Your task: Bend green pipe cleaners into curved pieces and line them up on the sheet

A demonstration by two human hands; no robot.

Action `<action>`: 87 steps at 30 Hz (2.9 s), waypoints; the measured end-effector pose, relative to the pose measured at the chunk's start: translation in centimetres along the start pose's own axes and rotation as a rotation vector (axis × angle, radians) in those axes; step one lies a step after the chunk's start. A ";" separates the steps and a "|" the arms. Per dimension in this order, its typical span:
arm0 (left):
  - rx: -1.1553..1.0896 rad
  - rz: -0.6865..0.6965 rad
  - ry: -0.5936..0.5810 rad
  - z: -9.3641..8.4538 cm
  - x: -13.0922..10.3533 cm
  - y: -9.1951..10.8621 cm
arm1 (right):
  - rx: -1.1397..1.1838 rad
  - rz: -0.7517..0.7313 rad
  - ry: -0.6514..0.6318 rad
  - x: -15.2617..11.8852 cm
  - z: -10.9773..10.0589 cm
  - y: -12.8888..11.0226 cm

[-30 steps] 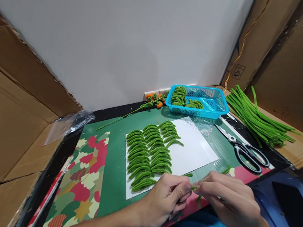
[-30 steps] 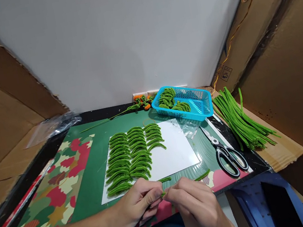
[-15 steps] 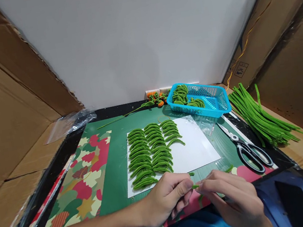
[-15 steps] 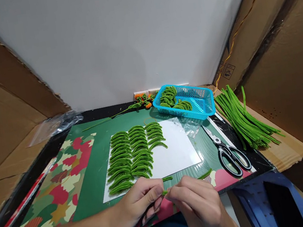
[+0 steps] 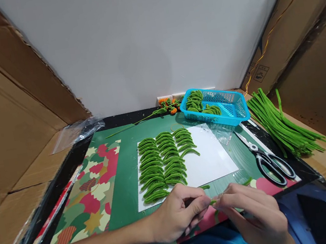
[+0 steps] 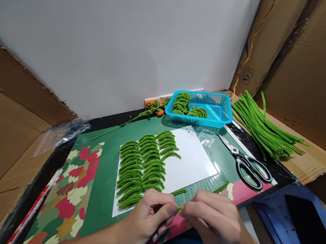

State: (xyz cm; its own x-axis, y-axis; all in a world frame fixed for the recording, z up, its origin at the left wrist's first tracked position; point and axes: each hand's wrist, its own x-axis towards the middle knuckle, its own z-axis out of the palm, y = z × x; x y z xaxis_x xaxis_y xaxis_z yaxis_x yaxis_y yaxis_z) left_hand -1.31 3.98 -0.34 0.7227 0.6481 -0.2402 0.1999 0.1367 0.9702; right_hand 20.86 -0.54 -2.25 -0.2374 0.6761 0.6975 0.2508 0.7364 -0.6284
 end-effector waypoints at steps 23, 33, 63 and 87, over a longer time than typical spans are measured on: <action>-0.092 0.047 0.153 0.7 0.2 -0.6 | 0.068 0.314 -0.005 0.6 -0.9 0.1; -0.018 0.076 0.140 0.8 0.4 -0.3 | 0.137 0.340 -0.005 0.7 -0.4 0.0; -0.118 0.105 0.129 0.8 0.1 -0.2 | 0.116 0.239 -0.077 0.8 -1.7 0.4; -0.100 0.138 0.173 1.0 0.0 -0.2 | 0.051 0.312 -0.118 0.7 -1.1 0.3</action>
State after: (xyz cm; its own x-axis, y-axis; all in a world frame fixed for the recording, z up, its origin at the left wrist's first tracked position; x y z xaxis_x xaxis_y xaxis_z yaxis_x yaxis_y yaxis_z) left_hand -0.66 3.23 -0.59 0.6130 0.7831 -0.1049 0.0349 0.1058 0.9938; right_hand 21.82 0.16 -1.56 -0.2648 0.8650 0.4262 0.2821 0.4921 -0.8235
